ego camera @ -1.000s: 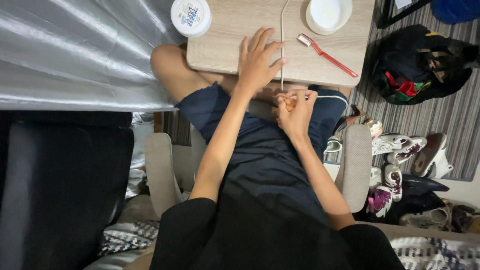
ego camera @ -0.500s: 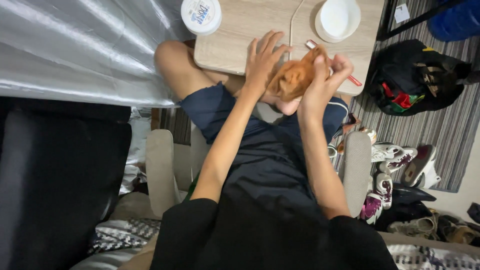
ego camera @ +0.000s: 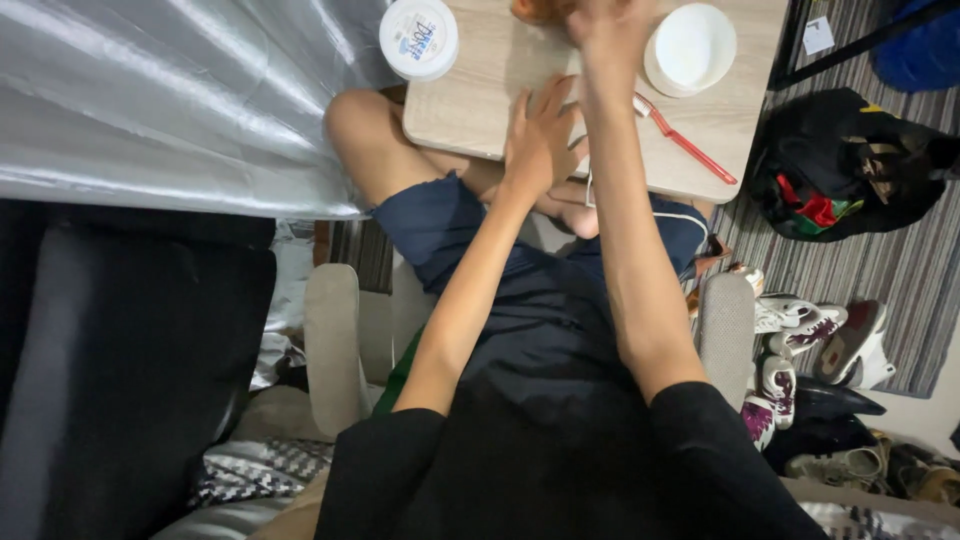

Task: Applying dye to a shoe part and thread using a small brush.

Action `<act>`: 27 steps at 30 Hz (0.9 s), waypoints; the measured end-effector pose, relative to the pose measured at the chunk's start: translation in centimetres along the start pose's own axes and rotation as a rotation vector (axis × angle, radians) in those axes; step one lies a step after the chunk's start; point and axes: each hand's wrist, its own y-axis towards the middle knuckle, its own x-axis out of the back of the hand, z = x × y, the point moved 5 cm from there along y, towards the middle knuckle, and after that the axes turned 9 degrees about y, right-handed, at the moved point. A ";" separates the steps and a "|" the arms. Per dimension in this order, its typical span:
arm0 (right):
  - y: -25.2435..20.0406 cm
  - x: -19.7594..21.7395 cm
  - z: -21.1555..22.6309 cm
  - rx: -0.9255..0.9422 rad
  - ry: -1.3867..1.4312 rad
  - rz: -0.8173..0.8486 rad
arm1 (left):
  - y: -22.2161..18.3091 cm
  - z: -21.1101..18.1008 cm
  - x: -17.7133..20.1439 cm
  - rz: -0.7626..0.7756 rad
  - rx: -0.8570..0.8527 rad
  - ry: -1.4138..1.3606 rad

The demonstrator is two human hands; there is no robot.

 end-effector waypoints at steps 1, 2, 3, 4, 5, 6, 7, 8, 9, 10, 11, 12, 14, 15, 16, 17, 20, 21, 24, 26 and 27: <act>-0.4 -0.9 -0.9 -0.216 -0.134 0.056 | 0.1 -0.1 0.4 -0.013 0.011 -0.003; -1.0 0.0 -1.3 -0.210 -0.134 0.052 | 0.1 0.0 0.3 -0.015 0.005 -0.005; -1.5 0.3 -1.2 -0.101 -0.236 0.169 | 0.1 0.1 0.0 0.038 -0.007 0.011; -2.2 0.6 -1.2 0.006 -0.340 0.286 | -0.1 0.1 -0.4 0.093 -0.018 0.026; -2.9 0.7 0.2 0.008 -0.341 0.281 | 0.0 0.1 0.1 0.093 -0.023 0.024; -3.7 0.9 1.8 0.056 -0.432 0.265 | -0.1 0.0 0.5 0.113 -0.029 0.002; -4.5 1.0 3.4 0.103 -0.524 0.248 | -0.2 -0.1 0.8 0.132 -0.036 -0.021; -4.9 1.8 4.4 0.103 -0.529 0.237 | -0.1 -0.1 0.9 0.138 -0.045 -0.027; -5.4 2.5 5.9 0.212 -0.597 0.230 | -0.1 -0.1 0.9 0.152 -0.037 -0.021; -5.9 3.0 7.5 0.322 -0.665 0.226 | 0.1 -0.1 0.9 0.163 -0.028 -0.015; -6.1 4.4 8.5 0.324 -0.671 0.216 | 0.1 -0.2 1.1 0.166 -0.038 -0.020; -6.2 5.7 9.7 0.391 -0.803 0.208 | 0.3 -0.2 1.3 0.172 -0.022 -0.025; -6.8 8.0 11.8 0.460 -0.939 0.196 | 0.4 -0.2 1.0 0.177 -0.010 -0.034; -7.1 9.3 11.8 0.304 -1.156 0.221 | 0.4 -0.1 0.9 0.138 -0.012 -0.036; -7.4 10.8 11.8 0.137 -1.366 0.244 | 0.3 0.0 0.7 0.101 -0.013 -0.037; -7.5 12.4 11.3 0.138 -1.369 0.239 | 0.2 0.0 0.8 0.100 -0.018 -0.039; -7.6 17.0 8.8 -0.071 -1.607 0.311 | 0.4 -0.1 1.1 0.117 -0.019 -0.078; -7.6 17.8 8.6 -0.050 -1.610 0.309 | 0.4 -0.1 1.2 0.090 -0.001 -0.105; -7.3 19.6 8.4 -0.040 -1.627 0.356 | 1.4 -0.8 1.5 -0.001 0.045 -0.180; -7.2 19.4 9.7 -0.053 -1.643 0.395 | 2.2 -1.2 0.8 -0.064 0.064 -0.232; -7.1 19.2 10.8 -0.207 -1.558 0.379 | 2.8 -1.3 0.0 -0.105 0.062 -0.253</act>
